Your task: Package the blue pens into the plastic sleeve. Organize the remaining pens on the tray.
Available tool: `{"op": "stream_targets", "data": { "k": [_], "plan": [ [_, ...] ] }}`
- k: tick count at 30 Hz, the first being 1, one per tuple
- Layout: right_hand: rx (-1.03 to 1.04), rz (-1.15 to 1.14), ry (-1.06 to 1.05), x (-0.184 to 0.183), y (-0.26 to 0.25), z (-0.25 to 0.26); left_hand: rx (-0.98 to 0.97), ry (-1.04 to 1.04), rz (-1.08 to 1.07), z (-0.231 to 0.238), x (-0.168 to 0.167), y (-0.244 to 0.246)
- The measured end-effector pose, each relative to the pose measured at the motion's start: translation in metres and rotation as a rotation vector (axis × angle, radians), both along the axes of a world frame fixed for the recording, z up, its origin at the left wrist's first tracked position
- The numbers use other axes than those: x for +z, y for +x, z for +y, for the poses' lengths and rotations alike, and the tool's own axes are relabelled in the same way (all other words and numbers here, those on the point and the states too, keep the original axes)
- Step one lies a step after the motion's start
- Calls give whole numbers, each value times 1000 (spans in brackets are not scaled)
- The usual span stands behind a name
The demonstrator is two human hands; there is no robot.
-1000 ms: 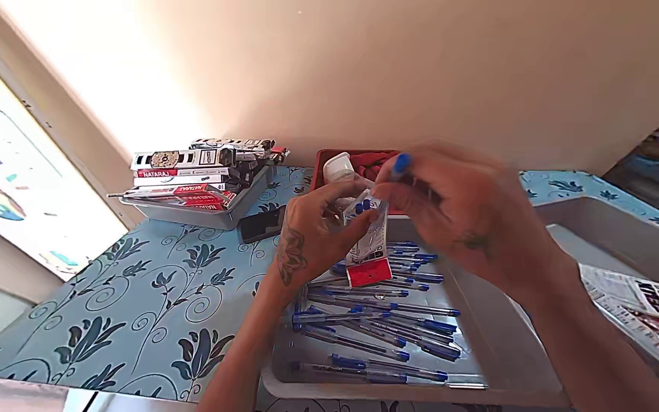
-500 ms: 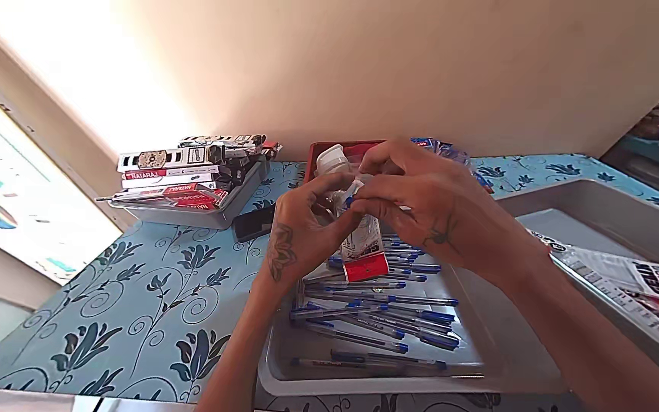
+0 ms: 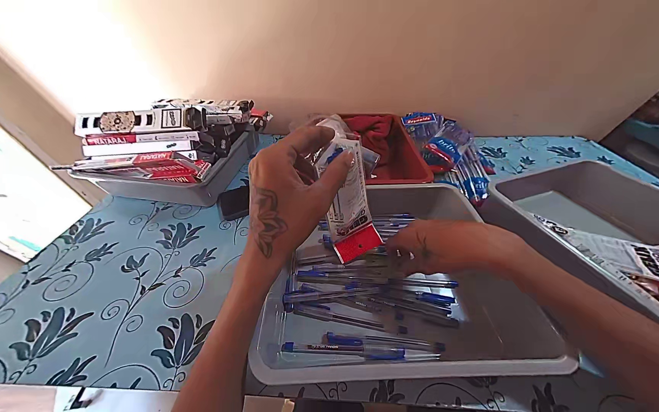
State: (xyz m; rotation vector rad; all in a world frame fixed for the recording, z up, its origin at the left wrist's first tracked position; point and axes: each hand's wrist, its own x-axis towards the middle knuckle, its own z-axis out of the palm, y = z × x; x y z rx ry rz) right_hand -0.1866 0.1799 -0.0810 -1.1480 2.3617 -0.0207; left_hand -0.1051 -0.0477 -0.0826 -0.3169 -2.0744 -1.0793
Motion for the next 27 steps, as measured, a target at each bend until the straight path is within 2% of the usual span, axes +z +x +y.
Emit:
{"op": "stream_targets", "data": {
  "k": [2,6,9,13,16,17,19,22,27],
  "plan": [
    [0,-37,-10,-8,-1,12,4,-4,4,0,1,-4],
    [-20,44,-23,-14,0,34,40,7,28,0,4,-15],
    [-60,70,-14,-17,6,35,34,12,32,-1,3,-17],
    [15,101,-135,-29,8,28,2,4,39,-1,0,-19],
    [30,86,-45,-19,14,22,-54,-15,25,-1,-3,-10],
    [41,106,-73,-14,17,25,-63,-20,30,-2,-3,-10],
    [41,156,-275,-1,25,36,-72,-16,41,-3,-5,-12],
    [52,242,-816,19,34,50,-58,13,53,-3,-7,-15],
    [88,438,-1415,79,59,19,-75,6,46,-1,-5,-13]
  ]
}}
